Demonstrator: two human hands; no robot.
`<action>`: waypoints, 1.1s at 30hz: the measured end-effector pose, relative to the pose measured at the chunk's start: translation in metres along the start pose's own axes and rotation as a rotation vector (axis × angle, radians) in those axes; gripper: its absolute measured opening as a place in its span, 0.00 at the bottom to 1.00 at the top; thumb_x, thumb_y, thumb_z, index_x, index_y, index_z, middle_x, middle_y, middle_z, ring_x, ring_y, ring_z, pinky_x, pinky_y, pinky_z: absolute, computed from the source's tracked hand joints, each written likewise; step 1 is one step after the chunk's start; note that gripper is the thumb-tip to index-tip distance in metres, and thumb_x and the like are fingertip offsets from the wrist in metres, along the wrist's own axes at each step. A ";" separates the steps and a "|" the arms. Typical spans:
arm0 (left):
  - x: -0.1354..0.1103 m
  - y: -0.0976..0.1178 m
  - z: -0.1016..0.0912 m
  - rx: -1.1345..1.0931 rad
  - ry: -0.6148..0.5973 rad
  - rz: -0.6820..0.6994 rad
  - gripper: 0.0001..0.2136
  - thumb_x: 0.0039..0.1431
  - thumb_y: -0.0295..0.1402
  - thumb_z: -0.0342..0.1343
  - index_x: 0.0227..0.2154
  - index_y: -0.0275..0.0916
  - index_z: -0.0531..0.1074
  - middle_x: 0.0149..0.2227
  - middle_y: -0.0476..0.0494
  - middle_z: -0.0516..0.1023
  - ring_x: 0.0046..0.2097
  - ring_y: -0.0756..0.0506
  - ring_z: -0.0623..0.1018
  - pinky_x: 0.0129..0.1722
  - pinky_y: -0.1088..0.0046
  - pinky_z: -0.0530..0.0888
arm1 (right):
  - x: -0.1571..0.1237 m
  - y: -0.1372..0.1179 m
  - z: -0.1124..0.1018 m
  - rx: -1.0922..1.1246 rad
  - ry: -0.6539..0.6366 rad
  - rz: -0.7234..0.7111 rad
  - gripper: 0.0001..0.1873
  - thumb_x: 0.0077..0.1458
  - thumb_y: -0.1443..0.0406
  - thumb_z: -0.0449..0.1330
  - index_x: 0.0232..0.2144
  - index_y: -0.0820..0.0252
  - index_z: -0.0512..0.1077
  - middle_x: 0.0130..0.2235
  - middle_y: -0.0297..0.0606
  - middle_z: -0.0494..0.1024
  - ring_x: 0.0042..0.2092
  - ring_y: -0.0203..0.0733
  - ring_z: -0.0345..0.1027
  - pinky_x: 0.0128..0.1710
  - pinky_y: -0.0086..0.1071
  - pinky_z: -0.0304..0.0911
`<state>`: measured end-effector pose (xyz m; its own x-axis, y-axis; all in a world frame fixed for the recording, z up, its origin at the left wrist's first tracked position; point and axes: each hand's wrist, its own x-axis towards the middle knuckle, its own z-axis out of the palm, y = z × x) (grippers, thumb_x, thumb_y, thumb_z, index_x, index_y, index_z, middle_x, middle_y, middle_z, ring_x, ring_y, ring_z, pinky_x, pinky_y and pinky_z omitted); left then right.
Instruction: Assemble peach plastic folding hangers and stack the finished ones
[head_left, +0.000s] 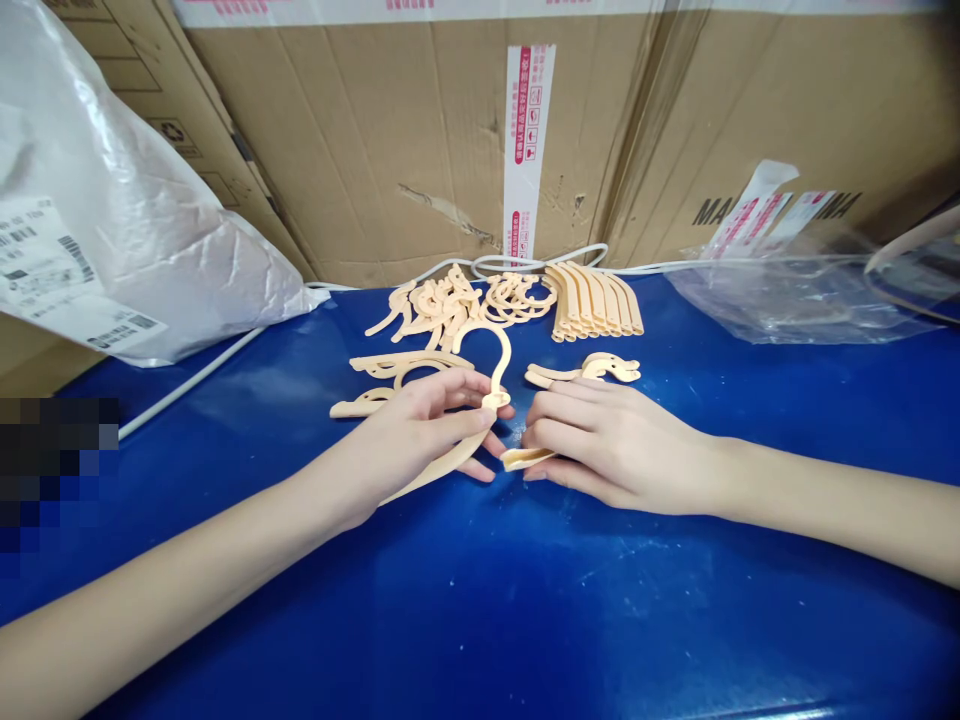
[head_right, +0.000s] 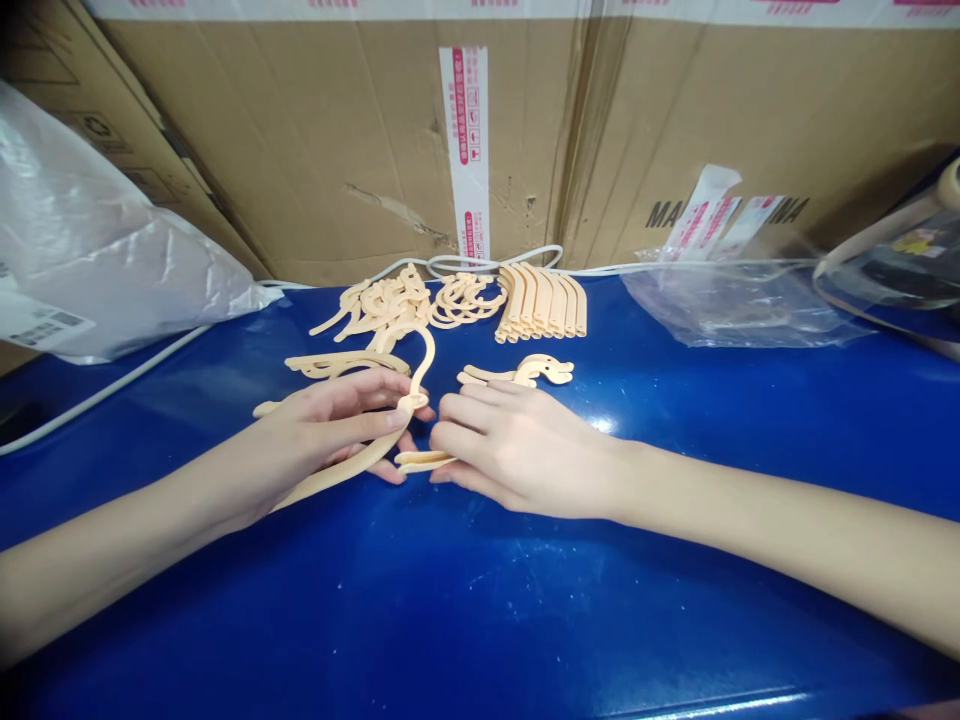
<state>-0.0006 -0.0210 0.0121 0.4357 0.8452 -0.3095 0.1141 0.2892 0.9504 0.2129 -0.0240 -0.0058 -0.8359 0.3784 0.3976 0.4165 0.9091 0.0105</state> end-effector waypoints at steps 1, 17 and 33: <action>0.000 0.001 0.000 -0.002 0.002 -0.009 0.06 0.58 0.26 0.55 0.38 0.37 0.67 0.39 0.47 0.74 0.35 0.49 0.79 0.32 0.73 0.80 | 0.000 0.000 0.000 0.006 0.013 0.018 0.15 0.66 0.61 0.47 0.32 0.63 0.69 0.32 0.38 0.72 0.33 0.39 0.64 0.36 0.32 0.61; -0.004 0.004 0.000 0.027 -0.057 -0.011 0.08 0.60 0.37 0.58 0.33 0.37 0.70 0.22 0.54 0.73 0.19 0.57 0.70 0.17 0.88 0.68 | -0.003 -0.005 -0.001 -0.230 0.042 0.133 0.16 0.63 0.64 0.48 0.28 0.62 0.71 0.26 0.33 0.73 0.25 0.35 0.68 0.23 0.31 0.53; -0.002 0.004 -0.004 -0.078 -0.060 -0.095 0.10 0.60 0.35 0.58 0.43 0.39 0.77 0.23 0.50 0.75 0.21 0.54 0.73 0.20 0.84 0.73 | -0.005 -0.002 0.001 -0.218 0.027 0.185 0.15 0.64 0.62 0.49 0.35 0.62 0.74 0.36 0.40 0.78 0.31 0.38 0.70 0.29 0.31 0.58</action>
<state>-0.0045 -0.0199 0.0165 0.4788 0.7846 -0.3939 0.0889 0.4030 0.9109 0.2157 -0.0277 -0.0085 -0.7300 0.5271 0.4350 0.6305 0.7650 0.1313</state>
